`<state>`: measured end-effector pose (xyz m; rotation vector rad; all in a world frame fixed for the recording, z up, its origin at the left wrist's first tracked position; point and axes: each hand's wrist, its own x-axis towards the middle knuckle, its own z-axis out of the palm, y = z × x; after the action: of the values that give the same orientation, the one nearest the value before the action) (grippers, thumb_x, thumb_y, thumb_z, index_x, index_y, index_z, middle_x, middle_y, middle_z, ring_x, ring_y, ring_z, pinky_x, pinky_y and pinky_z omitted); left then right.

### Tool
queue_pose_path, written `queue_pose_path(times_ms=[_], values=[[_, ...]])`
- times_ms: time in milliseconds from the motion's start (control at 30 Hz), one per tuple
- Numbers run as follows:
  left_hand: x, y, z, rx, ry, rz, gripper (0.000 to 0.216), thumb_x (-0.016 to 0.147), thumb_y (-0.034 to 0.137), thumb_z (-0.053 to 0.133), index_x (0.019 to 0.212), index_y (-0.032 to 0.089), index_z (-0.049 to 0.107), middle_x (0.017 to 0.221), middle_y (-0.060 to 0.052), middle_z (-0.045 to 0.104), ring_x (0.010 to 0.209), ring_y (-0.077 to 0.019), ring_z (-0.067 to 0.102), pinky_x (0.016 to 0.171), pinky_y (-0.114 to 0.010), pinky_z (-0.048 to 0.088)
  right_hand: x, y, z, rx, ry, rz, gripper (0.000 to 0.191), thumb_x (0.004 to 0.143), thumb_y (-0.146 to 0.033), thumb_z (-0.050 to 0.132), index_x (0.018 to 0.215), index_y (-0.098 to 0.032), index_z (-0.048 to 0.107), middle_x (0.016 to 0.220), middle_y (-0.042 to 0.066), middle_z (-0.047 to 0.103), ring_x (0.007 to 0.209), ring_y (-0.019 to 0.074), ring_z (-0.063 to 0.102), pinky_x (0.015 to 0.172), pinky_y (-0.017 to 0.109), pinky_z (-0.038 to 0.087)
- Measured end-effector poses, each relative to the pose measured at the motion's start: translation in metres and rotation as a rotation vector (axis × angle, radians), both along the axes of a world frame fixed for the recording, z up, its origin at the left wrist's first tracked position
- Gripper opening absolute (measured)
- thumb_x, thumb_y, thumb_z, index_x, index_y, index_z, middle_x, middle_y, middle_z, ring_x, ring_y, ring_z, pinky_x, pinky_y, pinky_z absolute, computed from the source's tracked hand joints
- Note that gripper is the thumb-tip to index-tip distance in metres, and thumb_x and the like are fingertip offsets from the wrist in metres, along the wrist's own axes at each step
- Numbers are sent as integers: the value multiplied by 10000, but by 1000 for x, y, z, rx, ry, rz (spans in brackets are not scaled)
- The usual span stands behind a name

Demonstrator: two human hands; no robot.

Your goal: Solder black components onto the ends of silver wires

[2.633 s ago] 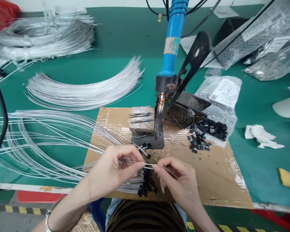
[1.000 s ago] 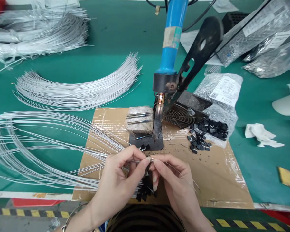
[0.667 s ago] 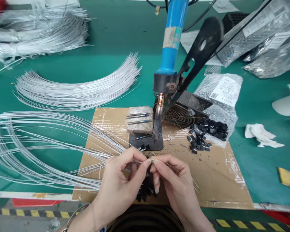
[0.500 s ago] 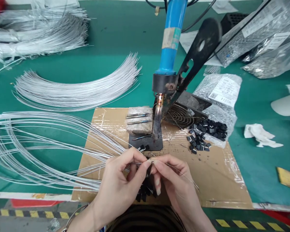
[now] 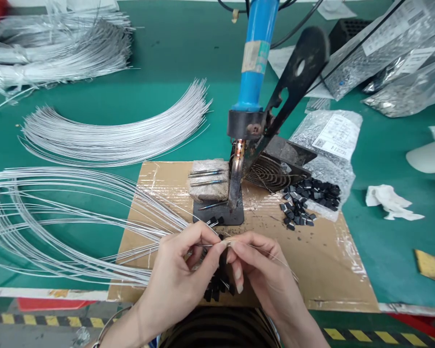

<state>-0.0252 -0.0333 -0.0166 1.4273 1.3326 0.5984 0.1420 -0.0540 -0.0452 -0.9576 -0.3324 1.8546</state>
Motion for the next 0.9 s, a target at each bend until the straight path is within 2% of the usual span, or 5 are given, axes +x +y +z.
queue_pose_path(times_ms=[700, 900], values=[[6, -4, -5, 182, 100, 50, 227, 1017, 276, 597, 824, 206, 691, 631, 22, 603, 524, -110, 453, 520, -235, 386, -6, -1, -2, -9, -10, -75, 193, 804, -351, 867, 745, -172, 824, 618, 0, 701, 452, 60, 566, 473, 166, 532], [10, -6, -7, 262, 104, 69, 188, 1000, 231, 625, 824, 207, 688, 592, 47, 554, 510, -101, 445, 507, -224, 378, -9, -4, -1, -32, 4, -116, 185, 801, -345, 871, 756, -171, 828, 635, -2, 702, 462, 54, 569, 473, 153, 534]])
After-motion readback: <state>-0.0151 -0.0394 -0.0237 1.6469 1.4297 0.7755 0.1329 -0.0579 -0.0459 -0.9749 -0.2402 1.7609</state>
